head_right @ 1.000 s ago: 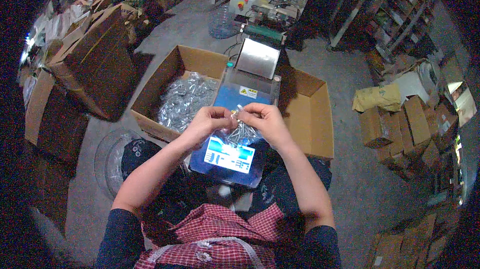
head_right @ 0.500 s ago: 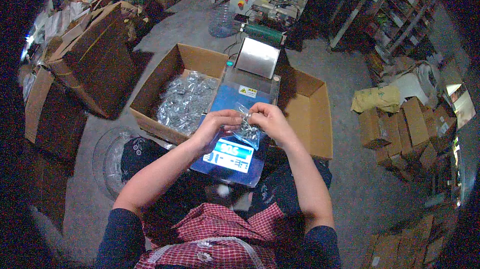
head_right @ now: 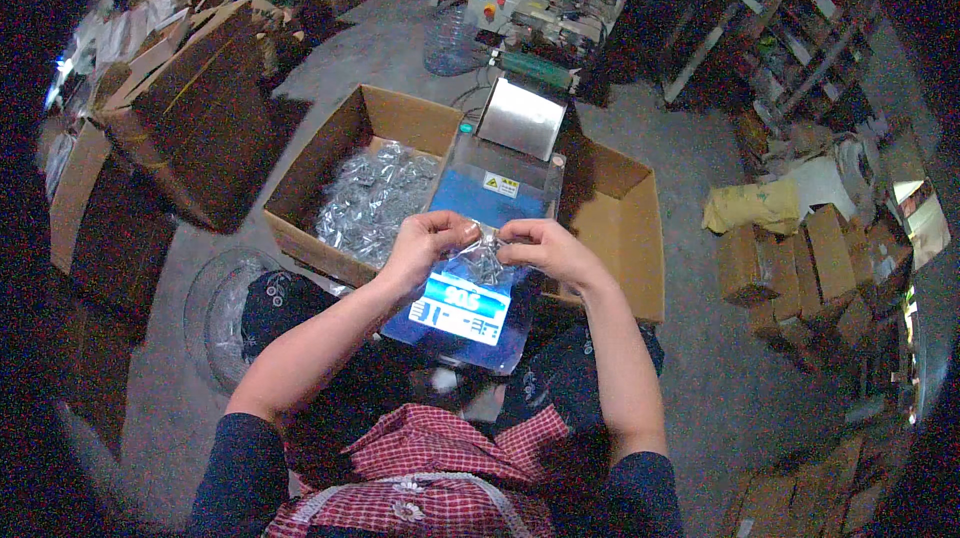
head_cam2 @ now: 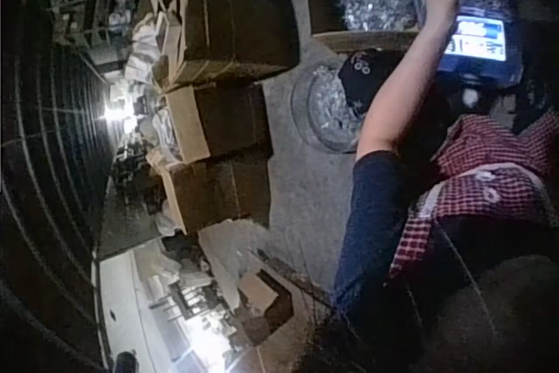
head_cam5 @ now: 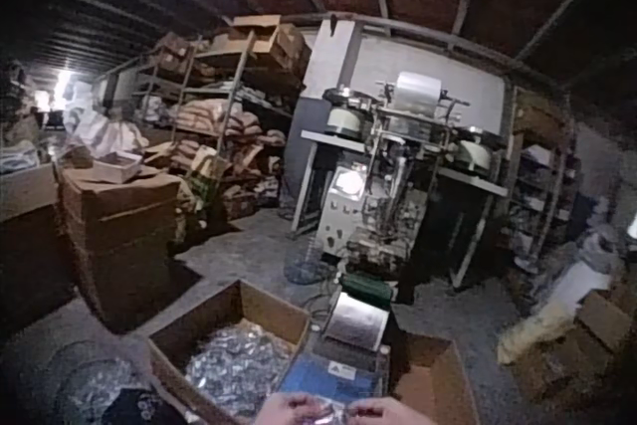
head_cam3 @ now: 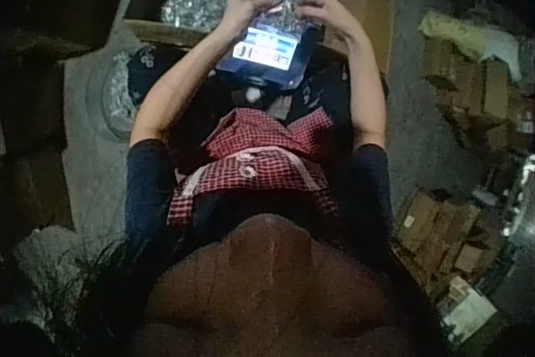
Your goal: Weighing and packaging metal screws into small plastic bags using a counting machine.
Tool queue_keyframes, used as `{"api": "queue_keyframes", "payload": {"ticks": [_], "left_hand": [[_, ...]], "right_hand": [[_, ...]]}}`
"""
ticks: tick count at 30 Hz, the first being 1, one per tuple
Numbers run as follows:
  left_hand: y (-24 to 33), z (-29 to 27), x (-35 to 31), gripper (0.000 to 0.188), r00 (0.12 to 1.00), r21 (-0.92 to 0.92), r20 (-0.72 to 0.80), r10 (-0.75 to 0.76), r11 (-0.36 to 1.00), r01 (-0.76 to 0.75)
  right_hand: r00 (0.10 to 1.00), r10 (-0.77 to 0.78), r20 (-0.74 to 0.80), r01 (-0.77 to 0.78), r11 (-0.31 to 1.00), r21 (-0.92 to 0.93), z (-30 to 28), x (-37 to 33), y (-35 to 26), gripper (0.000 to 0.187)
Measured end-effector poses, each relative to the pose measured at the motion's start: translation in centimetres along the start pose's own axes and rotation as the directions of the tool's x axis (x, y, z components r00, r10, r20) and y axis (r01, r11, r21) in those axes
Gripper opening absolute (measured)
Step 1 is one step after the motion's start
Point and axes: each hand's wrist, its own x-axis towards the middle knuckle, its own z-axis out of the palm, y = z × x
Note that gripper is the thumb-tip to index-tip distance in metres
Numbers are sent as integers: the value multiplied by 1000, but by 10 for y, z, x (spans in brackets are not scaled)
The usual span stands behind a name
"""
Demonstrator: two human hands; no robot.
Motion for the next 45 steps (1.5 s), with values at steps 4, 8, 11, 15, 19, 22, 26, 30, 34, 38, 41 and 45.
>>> {"api": "queue_keyframes", "payload": {"ticks": [4,8,11,15,19,22,26,30,34,38,41,45], "left_hand": [[1,-1,-4,17,1000,31,10,-3,1000,3],[2,2,-6,20,986,-145,63,-153,976,161],[3,5,-8,24,967,-268,148,-209,932,243],[-11,3,-5,27,938,-361,283,-202,883,299],[-2,5,-6,29,982,-291,63,-176,938,187],[-6,4,-5,30,998,-122,20,-67,990,69],[-13,4,-4,30,1000,-44,28,-10,999,11],[-12,6,-1,31,998,-84,25,-60,995,62],[-16,-1,2,32,991,-197,50,-125,971,133],[-17,2,1,38,995,-7,72,-63,998,64],[-24,2,4,38,999,92,40,-18,996,14],[-28,12,0,34,991,428,-19,132,897,-112]], "right_hand": [[1000,13,28,-13,1000,-2,4,1,1,11],[999,-14,-34,17,997,76,7,5,11,7],[992,-56,-111,68,991,117,6,6,15,9],[982,-18,-188,60,974,221,0,9,23,10],[984,61,-166,-21,972,233,8,2,13,7],[998,-14,-65,21,994,104,10,1,12,17],[999,-31,18,29,994,110,9,1,15,31],[988,-121,-93,112,989,-99,7,3,25,25],[945,-232,-230,187,961,-202,7,11,36,20],[932,-242,-272,172,951,-255,11,10,42,20],[901,-322,-292,205,907,-368,18,10,40,22],[932,-255,-257,175,939,-297,21,14,45,24]]}}
